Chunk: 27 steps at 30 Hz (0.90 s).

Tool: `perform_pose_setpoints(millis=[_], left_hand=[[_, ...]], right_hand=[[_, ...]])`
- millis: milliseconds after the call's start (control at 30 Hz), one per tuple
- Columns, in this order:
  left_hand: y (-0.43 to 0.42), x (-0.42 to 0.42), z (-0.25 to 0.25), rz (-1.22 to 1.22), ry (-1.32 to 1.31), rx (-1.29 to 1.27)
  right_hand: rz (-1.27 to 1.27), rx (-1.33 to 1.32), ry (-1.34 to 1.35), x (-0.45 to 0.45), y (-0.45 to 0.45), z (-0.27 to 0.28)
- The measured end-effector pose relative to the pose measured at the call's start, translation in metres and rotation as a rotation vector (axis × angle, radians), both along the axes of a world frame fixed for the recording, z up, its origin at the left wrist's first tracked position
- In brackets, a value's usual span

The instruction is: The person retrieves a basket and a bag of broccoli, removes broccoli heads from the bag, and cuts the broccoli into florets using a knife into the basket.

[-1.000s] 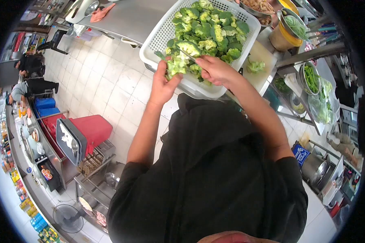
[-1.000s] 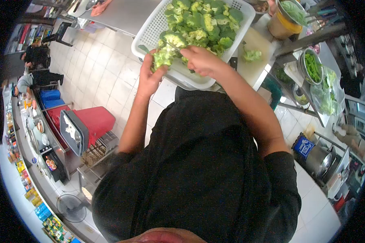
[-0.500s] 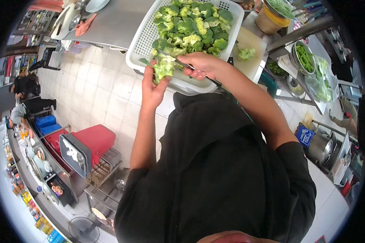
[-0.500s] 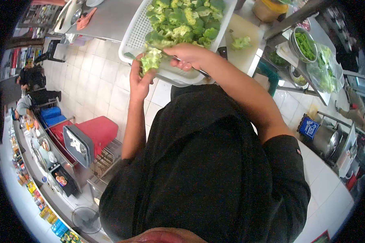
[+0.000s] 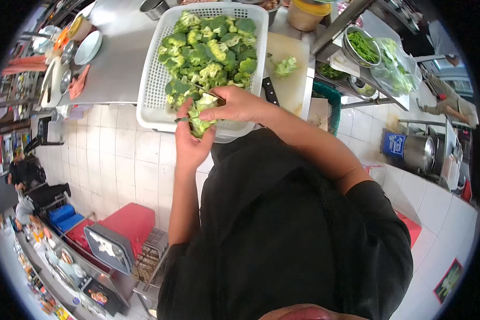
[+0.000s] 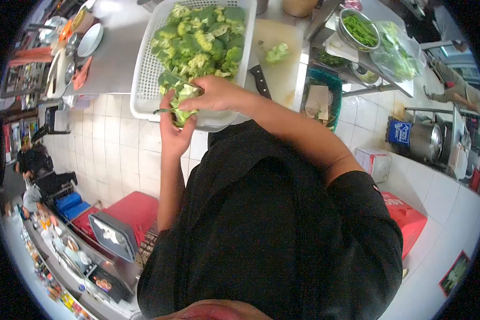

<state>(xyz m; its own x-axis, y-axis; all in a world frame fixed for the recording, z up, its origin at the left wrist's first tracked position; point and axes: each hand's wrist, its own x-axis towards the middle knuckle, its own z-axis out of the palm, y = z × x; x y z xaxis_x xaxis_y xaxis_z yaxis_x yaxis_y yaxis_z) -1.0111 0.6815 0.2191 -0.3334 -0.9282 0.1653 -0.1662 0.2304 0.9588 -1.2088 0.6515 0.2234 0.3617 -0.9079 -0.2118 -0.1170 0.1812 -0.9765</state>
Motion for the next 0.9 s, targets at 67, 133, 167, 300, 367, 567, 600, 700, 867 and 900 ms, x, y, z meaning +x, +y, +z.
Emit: perform_pose_setpoints(millis=[67,133,167,300,367,567,600,700,867,900], left_hand=[[-0.002,-0.008,0.002,-0.05,-0.022,-0.006],[-0.005,-0.015,0.009,-0.106,-0.042,-0.056],[-0.007,-0.018,0.011,-0.119,-0.004,-0.036],[-0.016,-0.03,0.024,-0.16,0.107,-0.035],[-0.018,-0.035,0.037,-0.179,0.125,-0.083],[0.0,-0.061,0.144,-0.258,0.088,-0.443],[0.009,-0.065,0.172,-0.276,-0.063,-0.521],[0.031,-0.093,0.22,-0.326,-0.067,-0.738],[0.054,-0.162,0.254,-0.328,0.038,-1.05],[0.052,-0.178,0.252,-0.296,0.066,-1.135]], right_hand=[[-0.015,0.068,0.087,-0.01,0.002,0.004],[-0.209,0.006,0.036,-0.023,0.015,0.0],[-0.302,-0.024,0.012,-0.03,0.022,-0.004],[-0.681,0.095,-0.082,-0.083,0.042,0.0],[-0.848,0.15,-0.137,-0.121,0.047,-0.007],[-1.125,-0.137,0.308,-0.183,-0.006,-0.075],[-1.094,-0.177,0.533,-0.189,-0.015,-0.072],[-1.065,-0.14,0.504,-0.197,-0.041,-0.062],[-0.744,0.136,0.493,-0.222,-0.073,-0.072],[-0.71,0.153,0.555,-0.226,-0.079,-0.074]])
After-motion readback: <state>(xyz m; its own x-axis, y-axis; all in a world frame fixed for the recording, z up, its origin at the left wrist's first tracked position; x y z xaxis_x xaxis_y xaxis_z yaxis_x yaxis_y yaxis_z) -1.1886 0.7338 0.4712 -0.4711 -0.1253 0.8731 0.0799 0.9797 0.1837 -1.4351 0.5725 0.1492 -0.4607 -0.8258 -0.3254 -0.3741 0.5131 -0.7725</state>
